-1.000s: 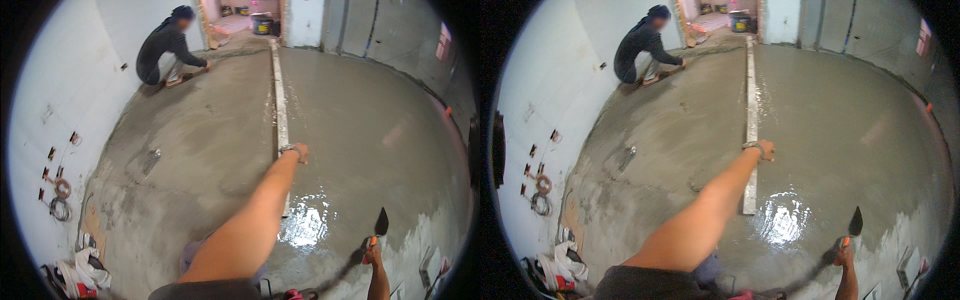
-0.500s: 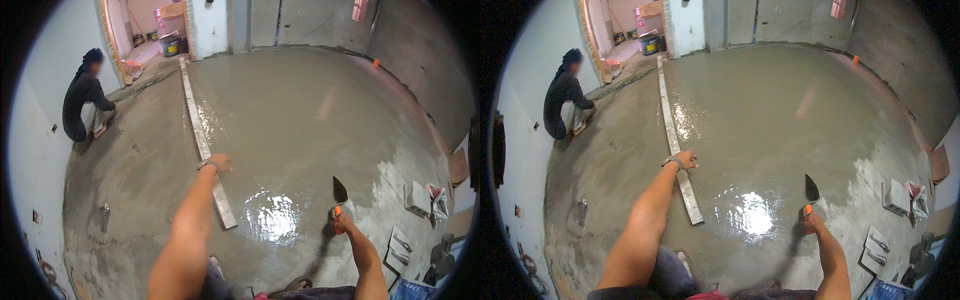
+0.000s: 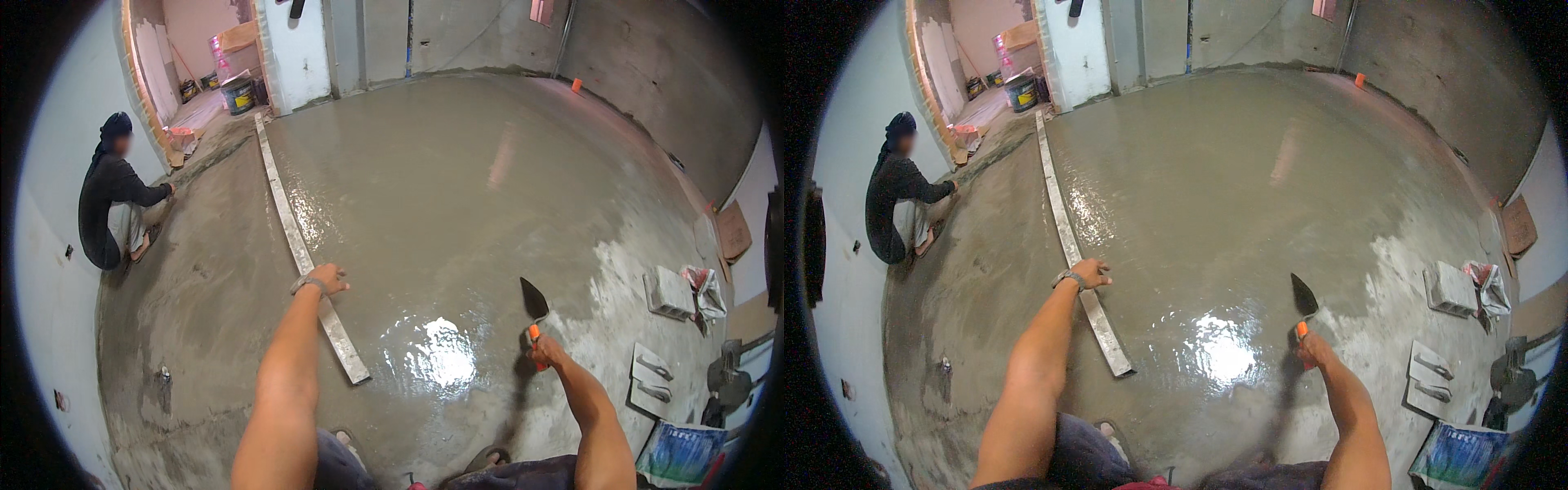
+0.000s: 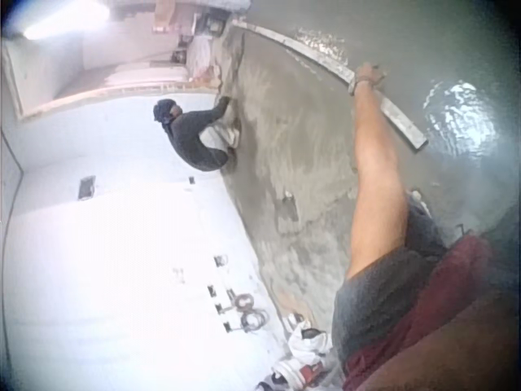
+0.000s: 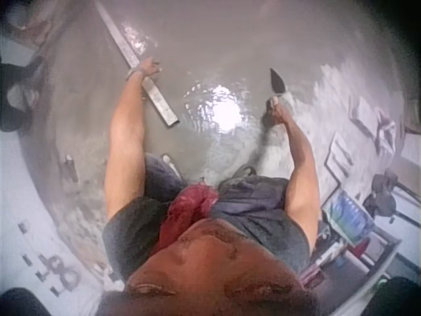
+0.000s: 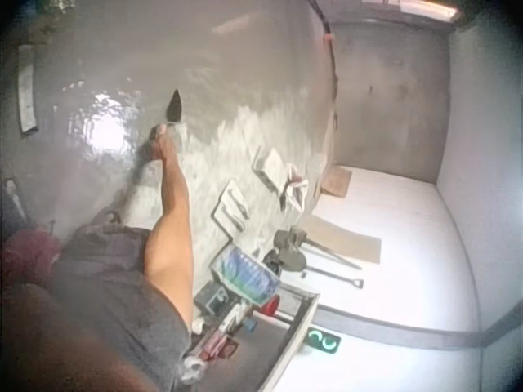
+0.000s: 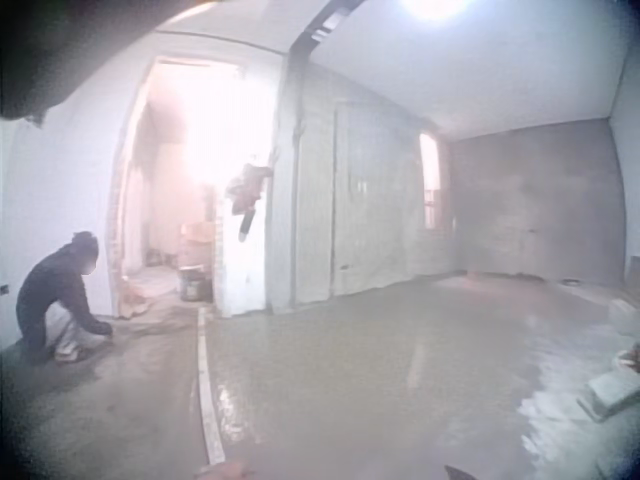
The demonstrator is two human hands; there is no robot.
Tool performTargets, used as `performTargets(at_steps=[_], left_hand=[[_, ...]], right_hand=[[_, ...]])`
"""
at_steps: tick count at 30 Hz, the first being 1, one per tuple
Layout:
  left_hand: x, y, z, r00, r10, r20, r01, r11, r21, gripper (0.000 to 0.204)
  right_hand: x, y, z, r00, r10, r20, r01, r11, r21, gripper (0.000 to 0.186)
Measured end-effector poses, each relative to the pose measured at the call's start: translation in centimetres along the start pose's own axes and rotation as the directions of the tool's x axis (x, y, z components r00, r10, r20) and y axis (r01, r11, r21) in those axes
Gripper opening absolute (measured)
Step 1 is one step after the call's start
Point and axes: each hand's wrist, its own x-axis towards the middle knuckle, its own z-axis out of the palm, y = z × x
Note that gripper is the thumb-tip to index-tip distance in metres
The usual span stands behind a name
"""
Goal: The person uses a long straightedge to screed and level wet concrete on a floor, repeatedly dragging the tool across the surface to create a flat plane. A second worker is visible in the background smoothing the edges with a trowel.
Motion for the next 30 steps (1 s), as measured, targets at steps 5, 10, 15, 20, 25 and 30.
performTargets(at_steps=[5, 10, 15, 20, 25, 30], left_hand=[[-0.1, -0.2, -0.1, 1.0, -0.024, 0.014, 0.025, 0.999, -0.023, 0.051], [0.1, -0.2, -0.1, 1.0, -0.019, 0.008, 0.02, 0.999, -0.03, 0.05], [0.2, 0.1, -0.1, 1.0, -0.008, 0.005, 0.008, 0.999, -0.044, 0.049], [0.3, -0.8, 0.2, 1.0, -0.006, -0.005, 0.006, 1.0, -0.021, 0.05], [0.8, -0.5, 0.8, 0.995, 0.09, -0.047, -0.086, 0.993, 0.076, 0.054], [0.9, -1.1, 1.1, 0.995, 0.089, -0.043, -0.086, 0.994, 0.071, 0.053]], right_hand=[[-0.5, -1.2, -0.8, 0.997, 0.065, 0.036, -0.067, 0.995, 0.073, 0.032], [-0.6, -0.9, -0.6, 1.0, 0.019, -0.018, -0.018, 0.999, 0.034, 0.034], [-0.4, -0.4, -0.6, 0.999, 0.045, 0.011, -0.045, 0.999, 0.003, 0.035], [-1.5, -2.8, -2.1, 0.997, 0.079, 0.009, -0.079, 0.994, 0.073, 0.038], [-1.3, -1.2, -1.7, 0.997, 0.082, 0.017, -0.083, 0.993, 0.086, 0.046], [-1.3, -1.9, -1.8, 0.997, 0.069, 0.017, -0.071, 0.993, 0.092, 0.041]])
